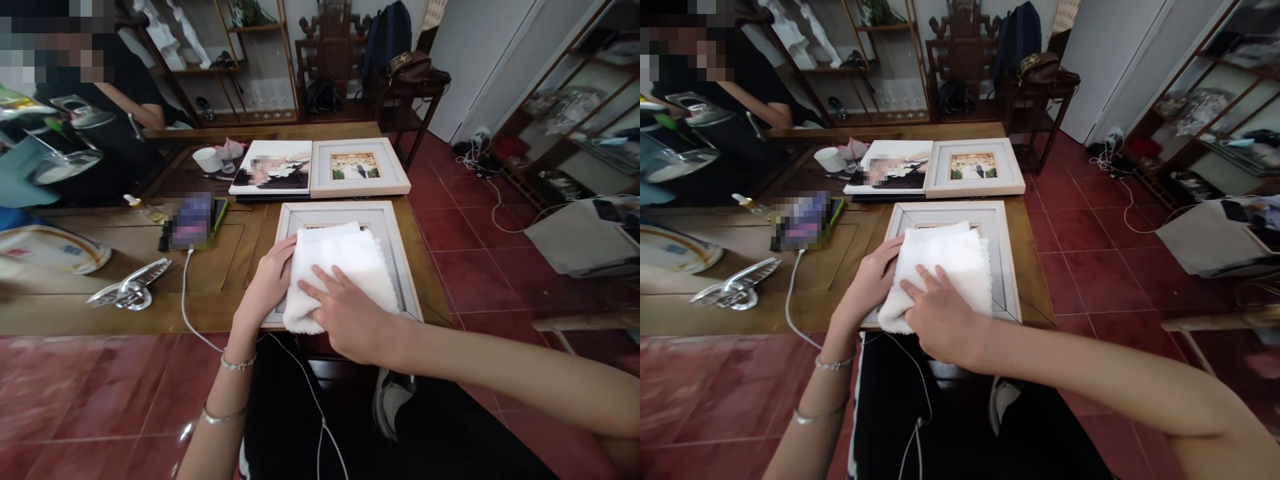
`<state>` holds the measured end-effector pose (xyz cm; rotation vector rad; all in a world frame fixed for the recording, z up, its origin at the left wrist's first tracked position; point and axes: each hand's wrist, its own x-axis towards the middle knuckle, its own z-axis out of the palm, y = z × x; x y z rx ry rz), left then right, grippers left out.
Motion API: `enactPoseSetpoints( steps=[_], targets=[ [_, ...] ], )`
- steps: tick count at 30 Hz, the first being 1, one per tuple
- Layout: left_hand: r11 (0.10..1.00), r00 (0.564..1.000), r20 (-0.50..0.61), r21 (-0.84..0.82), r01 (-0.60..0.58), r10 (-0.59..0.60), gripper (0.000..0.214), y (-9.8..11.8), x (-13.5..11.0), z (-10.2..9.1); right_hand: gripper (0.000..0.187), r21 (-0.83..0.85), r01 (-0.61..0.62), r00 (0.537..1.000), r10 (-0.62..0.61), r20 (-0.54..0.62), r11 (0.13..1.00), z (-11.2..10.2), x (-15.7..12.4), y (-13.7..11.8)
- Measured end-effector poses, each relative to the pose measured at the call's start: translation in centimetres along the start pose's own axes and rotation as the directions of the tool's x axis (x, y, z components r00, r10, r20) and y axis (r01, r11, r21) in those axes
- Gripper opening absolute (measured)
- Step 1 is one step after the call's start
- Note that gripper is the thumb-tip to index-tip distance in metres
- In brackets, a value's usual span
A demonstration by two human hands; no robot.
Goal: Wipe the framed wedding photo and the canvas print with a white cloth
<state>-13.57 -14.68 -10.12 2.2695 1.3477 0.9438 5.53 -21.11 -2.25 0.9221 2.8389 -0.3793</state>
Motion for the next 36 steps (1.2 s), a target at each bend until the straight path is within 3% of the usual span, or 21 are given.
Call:
enactPoseSetpoints(
  steps=[4,7,11,13,15,20,26,31,36],
  targets=[
    [1.0,1.0,0.014,0.016,-0.022,0.022,0.038,-0.1,-0.1,-0.2,0.042,0.012,-0.031,0.999,0.031,0.026,0.999,-0.3,-0.2,0.4],
    [0.998,0.998,0.0,0.018,-0.057,0.057,0.038,-0.1,-0.3,-0.2,0.056,0.085,-0.114,0.993,0.111,0.035,0.99,-1.1,-0.9,2.5],
    [0.998,0.998,-0.02,-0.017,-0.063,0.063,0.041,0.1,-0.6,-0.1,0.069,0.127,-0.22,0.961,0.237,-0.14,0.967,-1.7,0.2,6.8],
    [0.999,0.999,-0.039,-0.024,-0.038,0.037,0.044,0.1,-0.6,0.0,0.076,0.055,-0.206,0.948,0.213,-0.236,0.977,-1.4,1.8,8.5],
    [0.999,0.997,-0.072,-0.039,-0.012,0.009,0.048,0.1,-0.6,0.0,0.079,-0.037,-0.158,0.957,0.143,-0.252,0.987,-0.9,3.7,9.4],
    [0.983,0.987,-0.162,-0.182,-0.025,-0.005,0.058,-0.1,-0.8,0.2,0.057,-0.159,-0.085,0.986,0.06,-0.159,0.984,0.3,6.6,7.5],
    [0.944,0.974,-0.216,-0.329,-0.013,-0.061,0.059,-0.2,-1.0,0.5,0.035,-0.151,0.032,0.989,-0.054,-0.138,0.988,1.0,3.8,2.5],
    [0.992,0.982,-0.173,-0.111,0.051,-0.07,0.053,-0.3,-0.4,0.5,0.036,-0.08,0.114,0.989,-0.121,-0.089,0.99,1.2,0.9,0.5],
    [0.997,0.998,-0.068,0.074,0.009,-0.004,0.048,-0.3,-0.3,0.6,0.043,-0.018,0.008,0.999,-0.007,0.035,1.0,-0.5,-2.2,2.8]
  ],
)
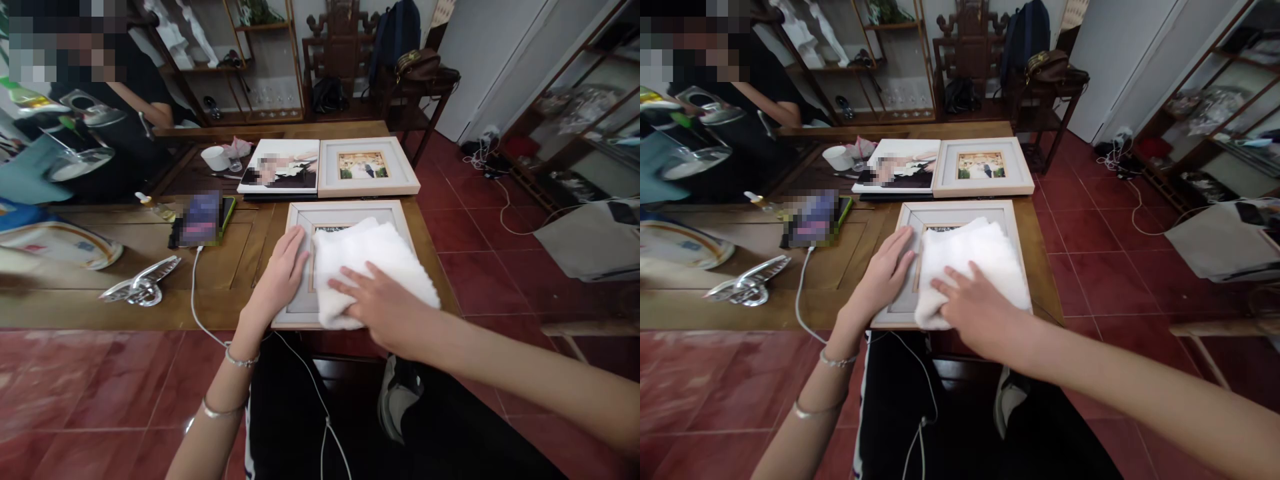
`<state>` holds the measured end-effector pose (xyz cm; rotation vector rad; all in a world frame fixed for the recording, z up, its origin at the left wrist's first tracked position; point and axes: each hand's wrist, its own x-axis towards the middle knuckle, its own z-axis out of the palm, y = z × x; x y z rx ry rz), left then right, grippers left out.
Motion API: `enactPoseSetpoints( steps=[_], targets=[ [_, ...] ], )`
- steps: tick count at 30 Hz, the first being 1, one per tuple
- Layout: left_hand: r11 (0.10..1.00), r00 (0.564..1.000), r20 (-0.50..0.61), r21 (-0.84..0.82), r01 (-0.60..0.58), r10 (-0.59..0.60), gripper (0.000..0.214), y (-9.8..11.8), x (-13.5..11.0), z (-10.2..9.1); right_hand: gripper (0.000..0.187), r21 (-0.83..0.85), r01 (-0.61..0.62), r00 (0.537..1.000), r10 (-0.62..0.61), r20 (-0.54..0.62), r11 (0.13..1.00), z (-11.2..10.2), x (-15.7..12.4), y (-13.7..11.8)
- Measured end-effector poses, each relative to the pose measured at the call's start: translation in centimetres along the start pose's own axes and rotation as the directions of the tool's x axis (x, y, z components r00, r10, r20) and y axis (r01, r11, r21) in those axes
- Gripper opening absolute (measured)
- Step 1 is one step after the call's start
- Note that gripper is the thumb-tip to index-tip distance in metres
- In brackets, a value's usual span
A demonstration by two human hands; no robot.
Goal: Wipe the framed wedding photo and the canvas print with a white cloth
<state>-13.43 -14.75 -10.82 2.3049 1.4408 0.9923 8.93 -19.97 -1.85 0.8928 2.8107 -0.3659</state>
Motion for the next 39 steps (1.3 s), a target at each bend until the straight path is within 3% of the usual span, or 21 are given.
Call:
enactPoseSetpoints(
  steps=[2,4,7,9,10,11,13,16,19,24,28,33,36,39],
  targets=[
    [0.999,0.998,0.048,0.014,-0.042,0.042,0.046,0.1,-0.1,-0.1,0.052,0.044,-0.067,0.997,0.065,0.038,0.997,-1.4,-1.8,2.2],
    [0.998,0.993,0.092,0.013,-0.068,0.067,0.044,0.3,-0.1,-0.1,0.059,0.087,-0.235,0.972,0.236,-0.004,0.968,-3.0,-3.4,4.6],
    [0.995,0.988,0.119,0.014,-0.1,0.098,0.042,0.4,-0.1,-0.1,0.057,0.036,-0.425,0.852,0.413,-0.321,0.905,-5.2,-3.9,7.9],
    [0.994,0.987,0.123,0.022,-0.108,0.105,0.041,0.4,0.0,-0.1,0.058,-0.037,-0.435,0.769,0.35,-0.534,0.899,-6.0,-2.2,9.2],
    [0.994,0.987,0.124,0.026,-0.108,0.104,0.042,0.4,0.0,-0.1,0.06,-0.084,-0.412,0.751,0.286,-0.595,0.907,-6.2,-0.9,9.6],
    [0.994,0.987,0.124,0.031,-0.105,0.101,0.042,0.4,0.0,-0.1,0.066,-0.142,-0.366,0.751,0.201,-0.628,0.92,-6.1,0.7,9.7],
    [0.994,0.988,0.124,0.039,-0.101,0.096,0.043,0.4,0.1,-0.1,0.064,-0.22,-0.284,0.811,0.111,-0.574,0.933,-5.6,4.1,9.2],
    [0.995,0.987,0.139,0.05,-0.084,0.077,0.042,0.6,0.1,-0.2,0.053,-0.333,-0.047,0.938,-0.072,-0.338,0.942,-4.1,8.3,7.7],
    [0.997,0.988,0.144,0.052,-0.057,0.049,0.038,0.8,0.2,-0.4,0.042,-0.298,0.026,0.96,-0.107,-0.258,0.954,-2.9,9.9,6.3],
    [0.996,0.987,0.137,0.038,-0.086,0.08,0.038,0.7,0.3,-0.4,0.047,-0.259,-0.047,0.964,-0.024,-0.265,0.965,-2.4,7.9,6.9],
    [0.995,0.99,0.111,0.043,-0.093,0.088,0.042,0.4,0.1,-0.1,0.06,-0.231,-0.187,0.97,0.142,-0.199,0.955,-2.7,4.4,9.1],
    [0.996,0.991,0.107,0.033,-0.079,0.075,0.043,0.4,0.0,0.0,0.063,-0.215,-0.392,0.916,0.358,-0.179,0.895,-2.9,-0.5,11.7],
    [0.998,0.994,0.088,0.016,-0.068,0.066,0.041,0.4,0.0,0.0,0.063,-0.243,-0.378,0.923,0.342,-0.175,0.893,-2.4,-1.7,11.5],
    [0.998,0.996,0.068,-0.006,-0.066,0.066,0.037,0.4,0.1,0.0,0.061,-0.261,-0.341,0.937,0.306,-0.168,0.903,-2.0,-2.0,9.4]
  ],
)
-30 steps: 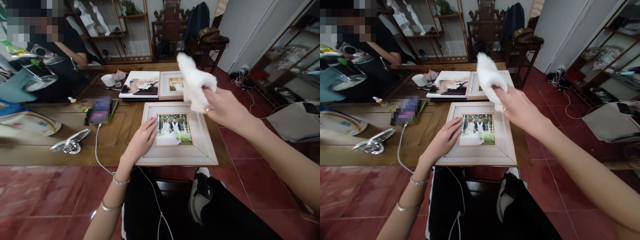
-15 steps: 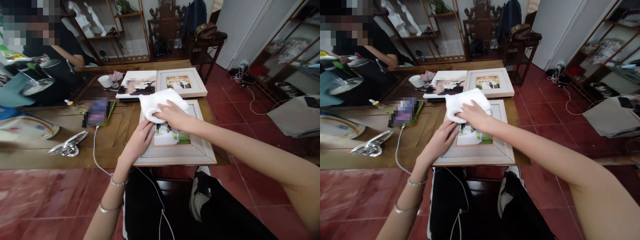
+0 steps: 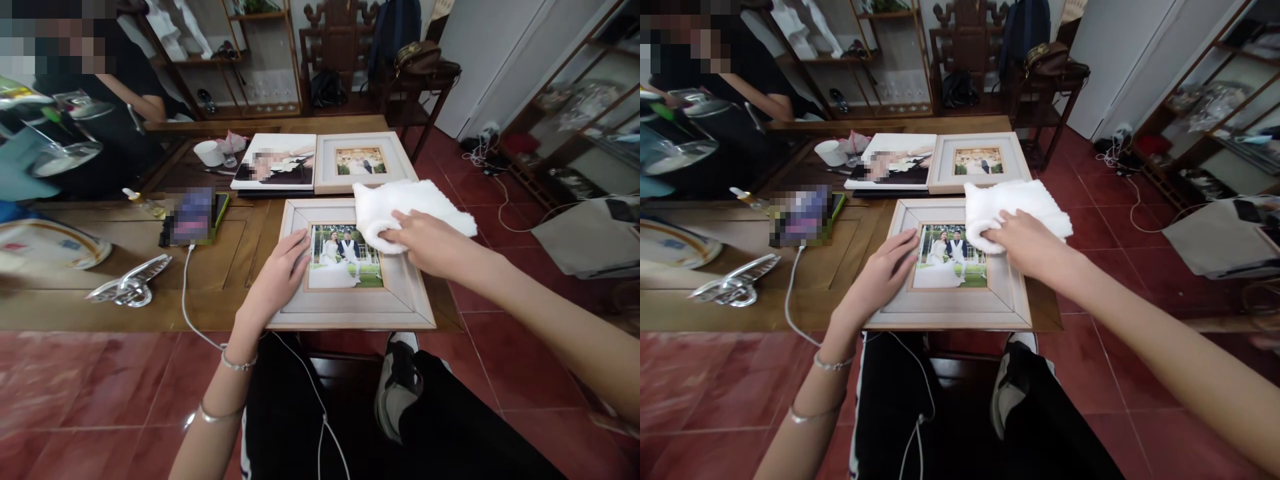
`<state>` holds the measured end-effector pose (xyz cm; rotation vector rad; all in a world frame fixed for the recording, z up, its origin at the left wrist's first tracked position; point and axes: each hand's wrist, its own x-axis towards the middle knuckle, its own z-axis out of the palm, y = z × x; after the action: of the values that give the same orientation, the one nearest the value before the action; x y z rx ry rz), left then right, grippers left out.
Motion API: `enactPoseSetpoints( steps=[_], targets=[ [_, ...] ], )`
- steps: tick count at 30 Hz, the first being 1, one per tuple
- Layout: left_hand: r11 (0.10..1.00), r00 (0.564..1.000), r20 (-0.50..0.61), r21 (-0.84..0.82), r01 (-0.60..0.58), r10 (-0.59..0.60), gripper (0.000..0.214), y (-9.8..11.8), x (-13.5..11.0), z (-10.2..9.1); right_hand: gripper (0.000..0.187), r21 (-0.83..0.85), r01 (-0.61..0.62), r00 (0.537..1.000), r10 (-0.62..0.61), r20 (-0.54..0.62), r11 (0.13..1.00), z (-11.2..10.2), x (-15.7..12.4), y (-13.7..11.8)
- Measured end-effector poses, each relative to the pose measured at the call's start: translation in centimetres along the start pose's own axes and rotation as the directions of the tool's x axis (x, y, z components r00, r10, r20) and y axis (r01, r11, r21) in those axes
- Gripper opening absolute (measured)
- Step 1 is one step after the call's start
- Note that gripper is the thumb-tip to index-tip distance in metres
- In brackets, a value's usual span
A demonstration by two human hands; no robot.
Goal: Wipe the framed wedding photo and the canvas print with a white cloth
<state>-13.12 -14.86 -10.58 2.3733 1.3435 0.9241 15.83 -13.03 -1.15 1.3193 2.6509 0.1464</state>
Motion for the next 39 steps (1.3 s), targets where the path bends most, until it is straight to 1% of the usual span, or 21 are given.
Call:
enactPoseSetpoints(
  steps=[3,6,10,12,14,16,19,21,23,25,27,29,32,34,35,36,38,39],
  targets=[
    [1.0,1.0,-0.007,-0.004,-0.005,0.005,0.036,0.0,0.1,0.0,0.058,0.03,-0.007,0.998,0.005,0.06,1.0,-1.0,-1.7,-2.6],
    [1.0,1.0,-0.008,-0.003,-0.004,0.004,0.036,0.2,0.2,0.0,0.053,0.132,-0.011,0.986,-0.011,0.167,0.991,-2.2,-4.3,-4.8],
    [1.0,1.0,0.003,0.0,0.007,-0.007,0.037,0.4,0.2,-0.1,0.046,0.305,-0.009,0.967,-0.069,0.244,0.952,-3.0,-7.1,-6.6],
    [1.0,1.0,0.015,0.002,0.009,-0.009,0.038,0.4,0.2,-0.2,0.049,0.323,-0.048,0.963,-0.043,0.267,0.945,-3.0,-7.5,-7.0],
    [1.0,1.0,0.028,0.004,0.01,-0.01,0.04,0.4,0.2,-0.3,0.053,0.278,-0.092,0.964,0.016,0.265,0.956,-2.8,-6.8,-7.1],
    [1.0,0.999,0.032,0.001,0.007,-0.007,0.041,0.3,0.2,-0.3,0.057,0.202,-0.109,0.979,0.069,0.193,0.973,-2.2,-5.4,-6.6],
    [1.0,0.999,0.032,-0.002,-0.003,0.003,0.042,0.0,0.2,-0.3,0.062,0.126,-0.117,0.992,0.111,0.055,0.985,-0.7,-2.1,-4.8],
    [1.0,0.999,0.034,0.002,-0.008,0.008,0.042,-0.1,0.2,-0.2,0.063,0.119,-0.149,0.989,0.149,0.011,0.982,0.5,0.4,-3.1],
    [1.0,0.999,0.035,0.009,-0.008,0.008,0.042,-0.1,0.2,-0.2,0.067,0.121,-0.13,0.989,0.137,-0.05,0.984,1.6,2.5,-1.4],
    [1.0,0.999,0.033,0.015,-0.001,0.0,0.042,-0.1,0.1,-0.2,0.069,0.127,-0.087,0.991,0.1,-0.094,0.988,2.1,3.9,-0.3],
    [1.0,1.0,0.029,0.016,0.01,-0.01,0.043,0.0,0.1,-0.2,0.066,0.128,-0.065,0.995,0.075,-0.073,0.99,1.9,4.2,-0.1],
    [1.0,1.0,0.023,0.009,0.018,-0.018,0.043,0.1,0.1,-0.3,0.062,0.113,-0.067,0.998,0.068,0.003,0.991,1.2,3.2,-1.0],
    [1.0,1.0,0.011,-0.008,0.029,-0.029,0.043,0.2,0.0,-0.3,0.059,0.101,-0.049,0.995,0.039,0.096,0.994,-0.2,0.0,-3.9],
    [0.999,0.999,0.011,-0.013,0.031,-0.031,0.042,0.3,0.0,-0.3,0.053,0.14,-0.006,0.992,-0.011,0.125,0.99,-1.0,-2.7,-6.2],
    [0.999,0.999,0.012,-0.013,0.03,-0.03,0.042,0.3,0.0,-0.3,0.052,0.166,0.031,0.984,-0.059,0.168,0.986,-1.3,-4.0,-7.3],
    [1.0,1.0,0.015,-0.011,0.027,-0.027,0.042,0.3,0.0,-0.2,0.051,0.185,0.103,0.972,-0.139,0.192,0.977,-1.6,-5.1,-8.3],
    [1.0,1.0,0.019,0.0,0.022,-0.022,0.042,0.3,0.1,-0.2,0.047,0.19,0.222,0.957,-0.251,0.147,0.956,-2.3,-6.6,-9.8],
    [1.0,1.0,0.021,0.007,0.02,-0.02,0.043,0.2,0.1,-0.2,0.044,0.218,0.227,0.96,-0.256,0.115,0.949,-2.6,-6.9,-10.3]
  ],
)
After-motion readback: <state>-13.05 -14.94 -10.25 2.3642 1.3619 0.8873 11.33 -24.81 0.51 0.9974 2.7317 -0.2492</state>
